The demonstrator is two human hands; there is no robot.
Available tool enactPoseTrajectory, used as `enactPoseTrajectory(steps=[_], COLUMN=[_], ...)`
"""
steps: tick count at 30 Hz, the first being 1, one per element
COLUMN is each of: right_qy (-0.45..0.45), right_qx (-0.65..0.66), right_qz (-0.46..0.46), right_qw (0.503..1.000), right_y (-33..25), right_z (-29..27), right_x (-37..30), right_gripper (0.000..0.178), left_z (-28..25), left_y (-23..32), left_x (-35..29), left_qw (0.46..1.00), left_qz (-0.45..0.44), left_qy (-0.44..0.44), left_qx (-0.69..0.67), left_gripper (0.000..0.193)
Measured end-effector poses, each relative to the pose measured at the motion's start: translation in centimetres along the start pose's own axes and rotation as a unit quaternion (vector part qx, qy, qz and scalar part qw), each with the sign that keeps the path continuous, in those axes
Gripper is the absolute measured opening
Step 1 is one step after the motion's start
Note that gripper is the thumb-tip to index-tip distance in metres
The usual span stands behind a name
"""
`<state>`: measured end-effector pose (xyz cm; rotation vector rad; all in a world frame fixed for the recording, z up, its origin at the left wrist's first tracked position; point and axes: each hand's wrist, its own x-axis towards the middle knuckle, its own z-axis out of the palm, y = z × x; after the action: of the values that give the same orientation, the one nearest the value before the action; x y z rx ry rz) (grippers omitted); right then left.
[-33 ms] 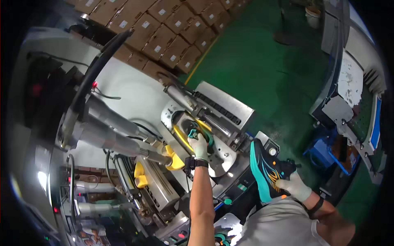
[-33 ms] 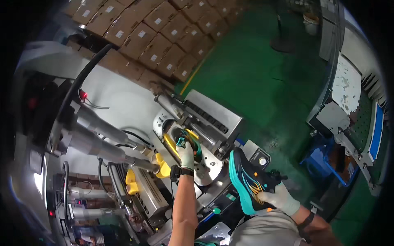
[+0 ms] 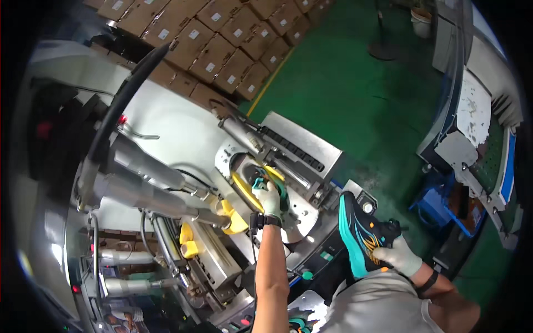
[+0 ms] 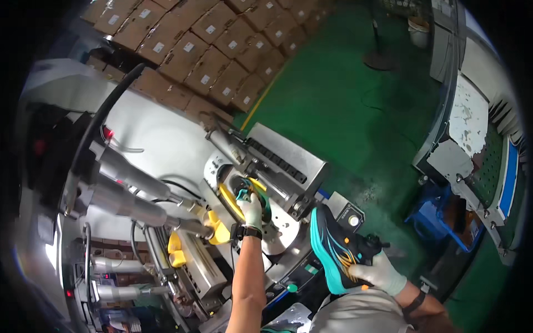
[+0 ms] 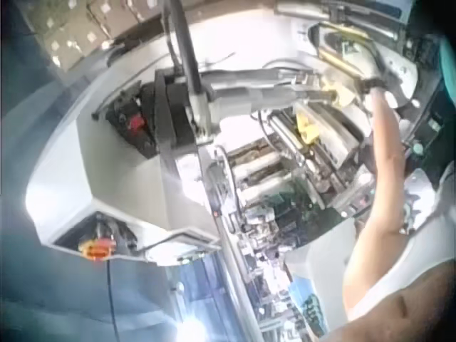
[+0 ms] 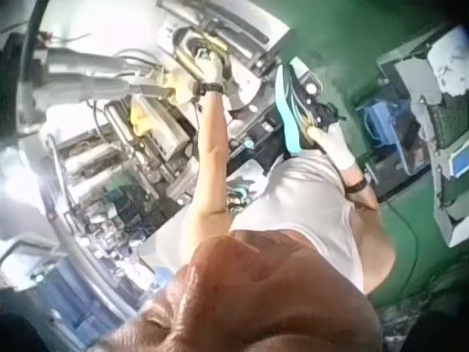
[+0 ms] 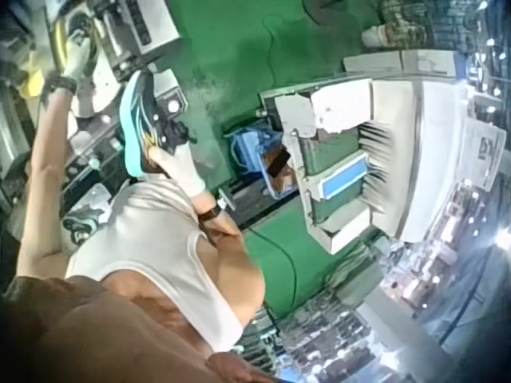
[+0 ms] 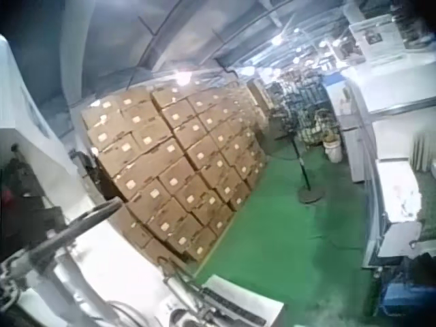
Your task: Operating industrial machinery to process and shape shoe components on a production line.
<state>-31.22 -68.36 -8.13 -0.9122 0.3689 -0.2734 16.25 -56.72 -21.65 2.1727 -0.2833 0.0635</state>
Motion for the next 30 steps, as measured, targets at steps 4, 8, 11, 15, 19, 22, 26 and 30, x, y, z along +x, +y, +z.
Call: enactPoseTrajectory(steps=[4,8,11,15,19,22,26,30], right_qy=[0.054,0.051,0.061,-0.022,-0.147,-0.062,0.028,0.058], right_qx=[0.011,-0.024,-0.122,-0.150,-0.210,-0.614,-0.682,-0.738], right_qz=[0.027,0.043,-0.056,-0.023,0.100,0.016,-0.076,-0.072], right_qw=[0.998,0.997,0.989,0.988,0.961,0.786,0.727,0.668], right_y=[-1.4,-0.6,-1.1,-1.9,1.7,7.8,14.6,14.3], right_z=[1.3,3.7,6.1,12.0,14.5,17.4,19.1,17.9], right_x=[0.3,3.1,5.6,14.1,31.8,41.0,42.7,44.4], right_gripper=[0.071,0.065,0.058,0.050,0.039,0.048,0.067,0.067], left_z=[0.0,-7.7,-12.8,-23.8,-32.0,-34.2,-36.4,-34.3], left_y=[-1.1,1.9,2.3,6.9,2.8,0.6,-5.8,-8.7], left_x=[1.5,0.9,-5.9,-19.7,-31.7,-40.2,-51.1,-53.9], left_qw=[0.997,0.974,0.939,0.928,0.976,0.927,0.964,0.934], left_qz=[0.079,-0.133,-0.088,-0.130,-0.128,-0.299,-0.203,-0.330], left_qy=[-0.013,-0.122,-0.139,-0.103,-0.086,0.008,-0.029,0.095], left_qx=[-0.012,-0.139,-0.302,-0.334,-0.154,-0.224,0.171,0.100], left_gripper=[0.050,0.036,0.029,0.028,0.035,0.042,0.031,0.040])
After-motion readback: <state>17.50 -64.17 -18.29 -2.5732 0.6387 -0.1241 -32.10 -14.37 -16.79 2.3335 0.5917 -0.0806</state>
